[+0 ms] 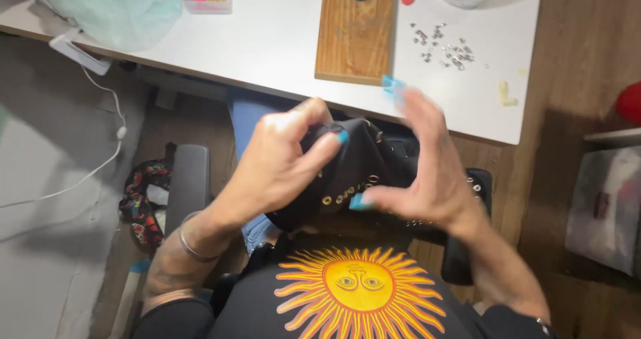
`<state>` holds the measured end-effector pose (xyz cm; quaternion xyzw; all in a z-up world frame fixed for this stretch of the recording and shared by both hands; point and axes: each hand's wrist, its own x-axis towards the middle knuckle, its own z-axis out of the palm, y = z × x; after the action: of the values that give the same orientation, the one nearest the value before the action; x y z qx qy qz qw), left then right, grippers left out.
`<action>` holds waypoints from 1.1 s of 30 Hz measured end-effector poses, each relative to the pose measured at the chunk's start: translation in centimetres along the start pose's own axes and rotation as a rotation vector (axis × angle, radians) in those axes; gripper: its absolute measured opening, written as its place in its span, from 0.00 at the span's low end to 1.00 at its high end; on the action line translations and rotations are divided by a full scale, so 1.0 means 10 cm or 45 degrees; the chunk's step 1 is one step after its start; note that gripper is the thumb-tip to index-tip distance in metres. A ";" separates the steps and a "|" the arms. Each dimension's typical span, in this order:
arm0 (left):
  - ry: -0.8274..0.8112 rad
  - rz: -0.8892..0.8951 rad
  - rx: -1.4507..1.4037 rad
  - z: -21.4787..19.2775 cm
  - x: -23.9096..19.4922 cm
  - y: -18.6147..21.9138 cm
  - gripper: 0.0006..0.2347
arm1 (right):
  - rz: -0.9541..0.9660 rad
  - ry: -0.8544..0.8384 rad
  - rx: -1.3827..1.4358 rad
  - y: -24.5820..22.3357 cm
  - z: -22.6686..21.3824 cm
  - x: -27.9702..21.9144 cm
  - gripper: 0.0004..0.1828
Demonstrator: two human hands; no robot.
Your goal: Attaching metal eyelets to a black garment at a workbench.
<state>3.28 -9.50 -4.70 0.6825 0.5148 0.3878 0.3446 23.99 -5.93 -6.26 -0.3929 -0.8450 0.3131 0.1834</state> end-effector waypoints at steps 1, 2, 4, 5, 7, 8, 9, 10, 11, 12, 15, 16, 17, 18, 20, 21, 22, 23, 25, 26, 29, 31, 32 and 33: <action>0.034 -0.075 0.048 0.02 0.03 0.02 0.07 | -0.257 0.164 -0.110 0.02 0.10 -0.01 0.51; 0.057 -0.142 0.083 0.06 0.06 0.04 0.07 | -0.499 0.328 -0.233 0.04 0.18 -0.06 0.50; 0.046 -0.156 0.040 0.04 0.12 0.04 0.08 | -0.586 0.443 -0.245 0.17 0.36 -0.09 0.35; 0.045 -0.172 0.003 0.03 0.14 0.04 0.09 | -0.683 0.554 -0.255 0.23 0.46 -0.12 0.21; -0.027 -0.226 -0.009 -0.02 0.17 -0.04 0.09 | -0.577 0.476 -0.001 0.19 0.33 -0.12 0.11; -0.073 -0.264 -0.009 -0.06 0.19 -0.08 0.09 | -0.499 0.402 0.246 0.18 0.26 -0.09 0.07; -0.071 -0.272 -0.009 -0.09 0.23 -0.12 0.09 | -0.498 0.395 0.252 0.45 0.32 -0.15 0.07; -0.196 -0.304 -0.144 -0.12 0.24 -0.16 0.10 | -0.028 0.790 0.539 0.71 0.39 -0.22 0.12; -0.320 -0.334 -0.280 -0.14 0.26 -0.20 0.11 | 0.475 1.157 0.809 0.97 0.47 -0.31 0.20; -0.331 -0.335 -0.290 -0.14 0.28 -0.26 0.11 | 0.487 1.161 0.799 0.72 0.27 -0.17 0.20; -0.862 -0.130 -0.587 -0.10 0.40 -0.48 0.06 | 0.977 0.895 0.974 0.20 -0.21 0.21 0.20; -1.027 -0.088 -0.640 -0.05 0.42 -0.56 0.11 | 1.093 0.707 0.847 0.13 -0.27 0.27 0.25; -1.192 -0.043 -0.692 0.00 0.45 -0.65 0.16 | 1.200 0.515 0.720 0.07 -0.33 0.34 0.31; -1.197 -0.043 -0.714 0.03 0.48 -0.66 0.16 | 1.219 0.513 0.707 0.10 -0.32 0.38 0.31; -1.373 -0.009 -0.630 0.06 0.53 -0.68 0.20 | 1.277 0.520 0.909 0.15 -0.28 0.47 0.30; -1.368 -0.009 -0.645 0.09 0.53 -0.69 0.20 | 1.285 0.513 0.898 0.22 -0.27 0.44 0.30; -1.378 0.059 -0.700 0.10 0.52 -0.70 0.17 | 1.198 0.427 0.863 0.29 -0.25 0.44 0.29; -1.387 0.127 -0.755 0.10 0.52 -0.71 0.14 | 1.111 0.343 0.828 0.36 -0.23 0.43 0.28; -1.318 0.088 -0.855 0.12 0.47 -0.74 0.12 | 0.942 0.214 0.728 0.49 -0.20 0.41 0.29; -1.259 0.059 -0.953 0.14 0.47 -0.75 0.11 | 0.775 0.103 0.624 0.56 -0.19 0.41 0.29; -1.080 -0.073 -1.118 0.15 0.45 -0.67 0.07 | 0.866 0.266 1.246 0.46 -0.13 0.46 0.10; -1.039 -0.074 -1.174 0.21 0.44 -0.70 0.07 | 0.816 0.155 1.168 0.49 -0.14 0.48 0.13; -0.990 -0.075 -1.207 0.21 0.43 -0.71 0.06 | 0.742 0.041 1.099 0.50 -0.13 0.50 0.17; -0.990 -0.083 -1.211 0.21 0.40 -0.71 0.06 | 0.749 0.038 1.104 0.56 -0.13 0.48 0.17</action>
<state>2.76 -4.09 -11.12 0.5292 0.1426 0.2868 0.7857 24.74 1.08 -8.77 -0.5060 -0.4891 0.6667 0.2455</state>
